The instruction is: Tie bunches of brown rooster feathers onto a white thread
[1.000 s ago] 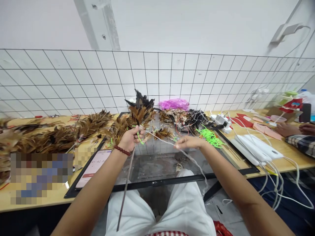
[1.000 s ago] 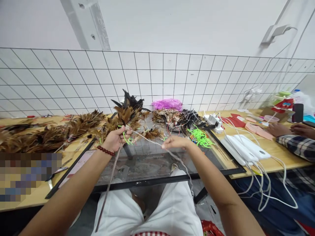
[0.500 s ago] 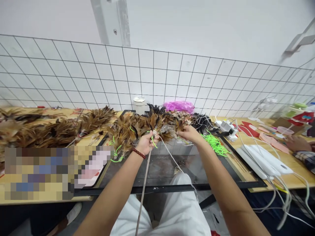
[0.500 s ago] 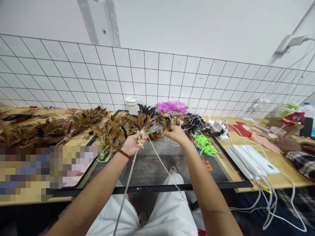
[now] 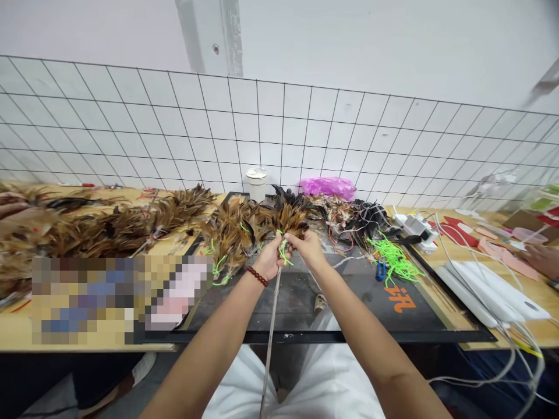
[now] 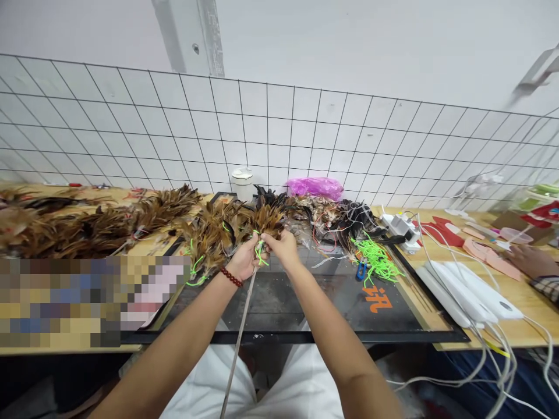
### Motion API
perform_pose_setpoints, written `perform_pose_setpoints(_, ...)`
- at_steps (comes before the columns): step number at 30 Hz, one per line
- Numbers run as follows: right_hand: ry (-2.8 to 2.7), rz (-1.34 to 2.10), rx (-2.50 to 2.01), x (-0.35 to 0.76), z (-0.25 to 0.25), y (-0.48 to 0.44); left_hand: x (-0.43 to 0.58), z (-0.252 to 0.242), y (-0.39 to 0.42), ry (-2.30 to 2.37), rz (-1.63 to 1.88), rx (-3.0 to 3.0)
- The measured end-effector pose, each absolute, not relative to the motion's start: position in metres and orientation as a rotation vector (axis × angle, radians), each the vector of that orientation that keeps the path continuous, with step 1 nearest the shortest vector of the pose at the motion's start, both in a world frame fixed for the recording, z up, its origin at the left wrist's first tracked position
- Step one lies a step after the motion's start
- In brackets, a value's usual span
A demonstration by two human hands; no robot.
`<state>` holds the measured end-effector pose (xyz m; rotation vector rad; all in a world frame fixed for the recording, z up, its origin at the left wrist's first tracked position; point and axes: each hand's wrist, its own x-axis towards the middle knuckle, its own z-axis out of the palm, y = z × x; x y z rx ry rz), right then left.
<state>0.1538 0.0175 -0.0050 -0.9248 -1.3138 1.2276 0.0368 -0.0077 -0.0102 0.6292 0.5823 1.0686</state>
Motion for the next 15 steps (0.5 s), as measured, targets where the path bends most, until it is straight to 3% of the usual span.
perform_pose_setpoints(10, -1.123, 1.202, -0.920, 0.161, -0.014, 0.013, 0.039, -0.003, -0.016, 0.622, 1.123, 0.797)
perform_pose_setpoints(15, -1.415, 1.572, -1.069, 0.191, -0.004, -0.005, 0.039, 0.005, -0.021, 0.809, 1.194, 0.908)
